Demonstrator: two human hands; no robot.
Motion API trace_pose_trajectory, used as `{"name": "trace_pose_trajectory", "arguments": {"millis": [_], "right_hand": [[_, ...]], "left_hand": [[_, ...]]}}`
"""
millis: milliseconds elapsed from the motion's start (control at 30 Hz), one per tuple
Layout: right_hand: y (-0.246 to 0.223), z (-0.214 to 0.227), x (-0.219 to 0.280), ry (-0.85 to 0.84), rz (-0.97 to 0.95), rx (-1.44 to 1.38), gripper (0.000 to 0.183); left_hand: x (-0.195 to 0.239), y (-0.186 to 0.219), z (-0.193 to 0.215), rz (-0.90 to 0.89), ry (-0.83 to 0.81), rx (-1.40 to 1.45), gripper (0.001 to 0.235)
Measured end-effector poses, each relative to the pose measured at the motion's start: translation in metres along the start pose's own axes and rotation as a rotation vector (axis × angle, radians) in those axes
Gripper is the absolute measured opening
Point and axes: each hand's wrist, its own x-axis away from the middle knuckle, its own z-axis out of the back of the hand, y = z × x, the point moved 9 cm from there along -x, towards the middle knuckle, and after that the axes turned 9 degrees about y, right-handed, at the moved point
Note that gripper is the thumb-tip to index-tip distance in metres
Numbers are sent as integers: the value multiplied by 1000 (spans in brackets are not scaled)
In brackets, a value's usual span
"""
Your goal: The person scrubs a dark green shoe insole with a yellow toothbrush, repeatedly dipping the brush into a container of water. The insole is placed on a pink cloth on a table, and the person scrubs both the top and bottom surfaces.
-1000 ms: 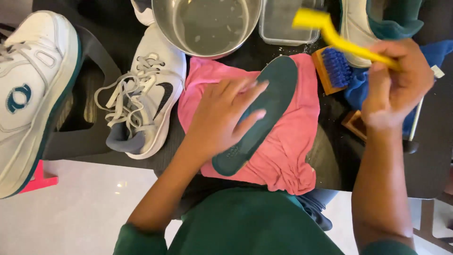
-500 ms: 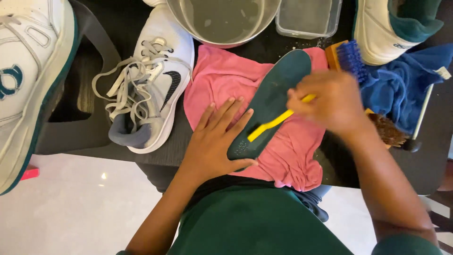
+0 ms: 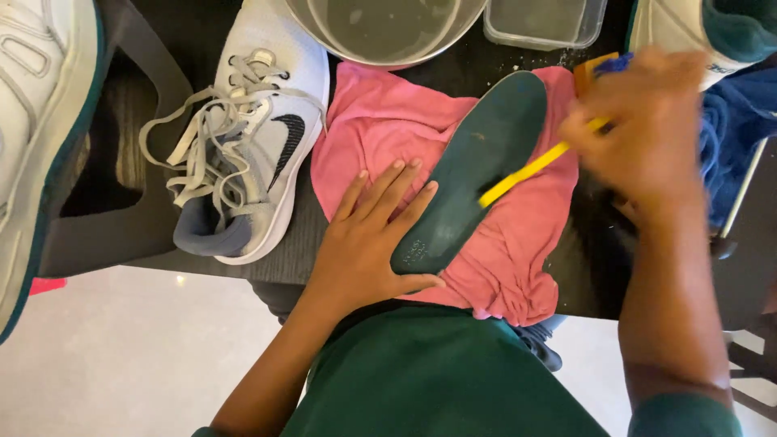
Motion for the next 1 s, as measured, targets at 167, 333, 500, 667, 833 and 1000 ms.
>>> {"name": "trace_pose_trajectory", "arguments": {"millis": [167, 333, 500, 667, 833, 1000], "right_hand": [[-69, -12, -17, 31, 279, -312, 30], [-5, -8, 1, 62, 7, 137, 45], [-84, -15, -8, 73, 326, -127, 39], [-39, -15, 0, 157, 206, -138, 30], [-85, -29, 6, 105, 358, -163, 38], [-69, -15, 3, 204, 289, -185, 32]], "left_hand": [[-4, 1, -3, -18, -30, -19, 120], [-2, -1, -6, 4, -65, -7, 122], [-3, 0, -7, -15, -69, -33, 128], [-2, -1, -7, -22, -77, -45, 132], [-1, 0, -10, -47, -90, -63, 137], [3, -2, -12, -43, -94, -46, 135]]}}
